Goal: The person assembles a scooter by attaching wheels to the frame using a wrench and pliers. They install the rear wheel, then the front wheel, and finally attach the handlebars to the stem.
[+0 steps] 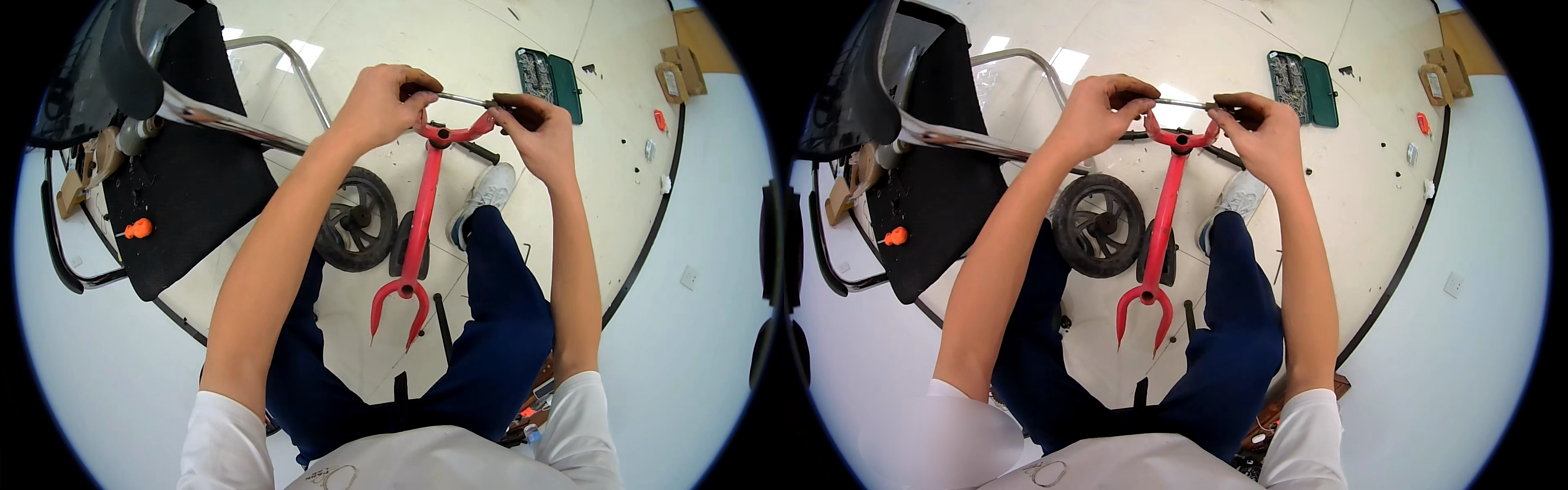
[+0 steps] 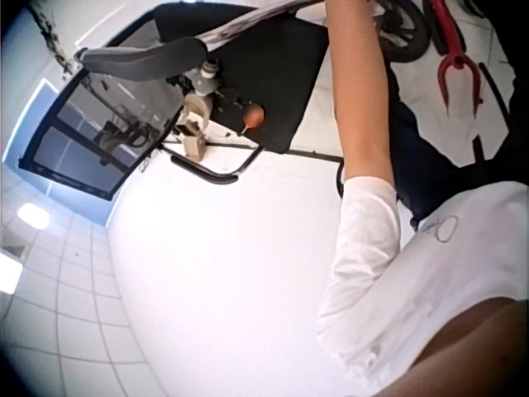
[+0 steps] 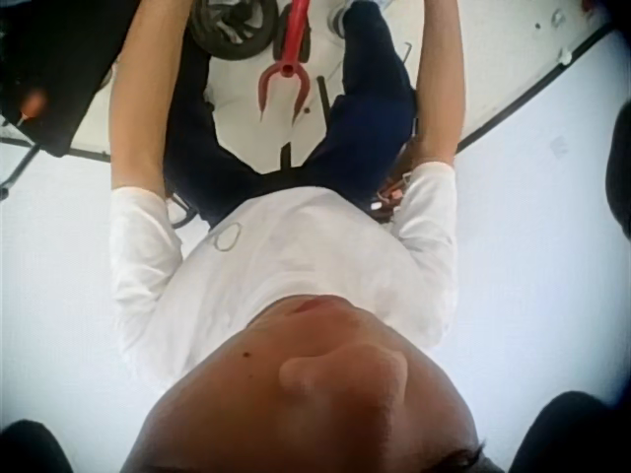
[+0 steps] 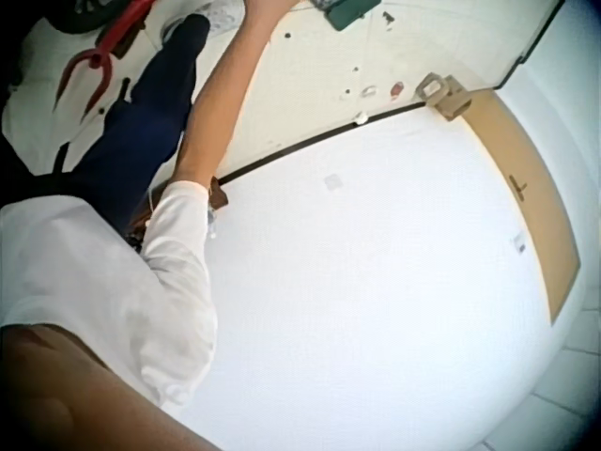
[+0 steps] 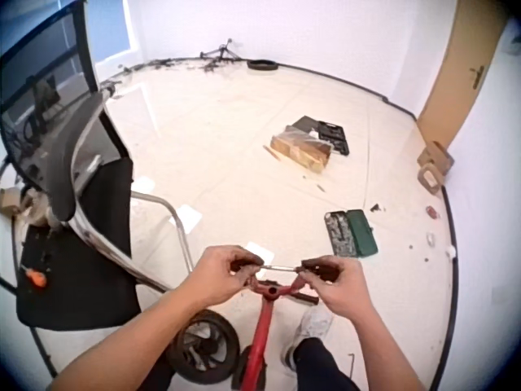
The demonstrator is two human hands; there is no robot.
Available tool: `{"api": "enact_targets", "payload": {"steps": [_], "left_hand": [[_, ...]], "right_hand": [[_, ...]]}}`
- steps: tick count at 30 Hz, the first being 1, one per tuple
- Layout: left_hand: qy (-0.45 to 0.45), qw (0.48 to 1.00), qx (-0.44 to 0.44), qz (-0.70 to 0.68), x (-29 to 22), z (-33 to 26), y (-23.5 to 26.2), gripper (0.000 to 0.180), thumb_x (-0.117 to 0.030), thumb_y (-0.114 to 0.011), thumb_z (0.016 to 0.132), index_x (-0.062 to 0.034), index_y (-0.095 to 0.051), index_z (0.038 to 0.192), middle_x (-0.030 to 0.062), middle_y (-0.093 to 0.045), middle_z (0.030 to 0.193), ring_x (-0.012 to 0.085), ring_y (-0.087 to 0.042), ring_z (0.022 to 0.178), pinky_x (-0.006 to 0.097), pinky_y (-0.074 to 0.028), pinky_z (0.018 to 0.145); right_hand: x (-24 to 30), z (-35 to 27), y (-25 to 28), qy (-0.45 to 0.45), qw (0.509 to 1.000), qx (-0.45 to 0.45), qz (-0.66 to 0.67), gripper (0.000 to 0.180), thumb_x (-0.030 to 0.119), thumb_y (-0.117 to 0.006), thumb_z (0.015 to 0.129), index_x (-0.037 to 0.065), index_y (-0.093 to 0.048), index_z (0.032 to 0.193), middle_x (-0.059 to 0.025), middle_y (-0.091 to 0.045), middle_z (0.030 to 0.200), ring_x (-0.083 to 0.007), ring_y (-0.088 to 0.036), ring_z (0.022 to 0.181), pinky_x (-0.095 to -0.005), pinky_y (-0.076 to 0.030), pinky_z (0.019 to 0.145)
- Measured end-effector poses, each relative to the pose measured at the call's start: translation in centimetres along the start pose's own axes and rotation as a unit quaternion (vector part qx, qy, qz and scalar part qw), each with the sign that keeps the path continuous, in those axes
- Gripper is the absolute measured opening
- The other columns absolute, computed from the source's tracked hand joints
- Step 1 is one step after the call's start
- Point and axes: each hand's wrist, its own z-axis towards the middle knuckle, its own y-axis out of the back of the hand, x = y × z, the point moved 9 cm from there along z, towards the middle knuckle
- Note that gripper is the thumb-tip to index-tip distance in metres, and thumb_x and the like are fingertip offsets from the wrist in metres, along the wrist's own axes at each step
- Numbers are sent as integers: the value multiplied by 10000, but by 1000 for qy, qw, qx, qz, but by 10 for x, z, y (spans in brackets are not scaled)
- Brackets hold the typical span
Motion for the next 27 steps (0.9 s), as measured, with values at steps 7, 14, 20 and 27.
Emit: {"api": "enact_targets", "payload": {"steps": [7, 14, 20, 27], "left_hand": [[-65, 996, -25, 58, 4, 0, 0, 164, -11, -645, 868, 5, -722, 1010, 93, -673, 1000, 186, -691, 855, 274, -552, 808], [-35, 999, -27, 31, 15, 1, -1, 159, 8, -646, 853, 8, -725, 991, 91, -685, 989, 196, -695, 872, 286, -553, 791], [-132, 985, -72, 80, -23, -2, 1, 153, 4, -662, 829, -12, -727, 966, 90, -701, 930, 198, -672, 788, 294, -529, 709], [-143, 981, -35, 125, -23, 1, -26, 150, 4, -635, 845, -4, -714, 973, 106, -679, 939, 239, -656, 775, 312, -524, 692]], "right_hand": [[-5, 6, -8, 33, 999, 5, -43, 202, 87, -729, 796, -8, -709, 973, -70, -713, 812, -115, -656, 691, -231, -503, 628], [-2, 2, -8, 49, 998, -4, -42, 187, 59, -726, 786, -2, -708, 961, -72, -688, 861, -114, -656, 713, -243, -513, 650], [-5, -5, 11, 75, 996, -48, 0, 165, 10, -686, 818, -25, -694, 979, -76, -682, 900, -131, -677, 789, -256, -540, 740], [-44, -5, 20, 12, 996, -29, 85, 157, 0, -688, 837, -41, -684, 988, -68, -695, 878, -114, -654, 773, -242, -530, 737]]}}
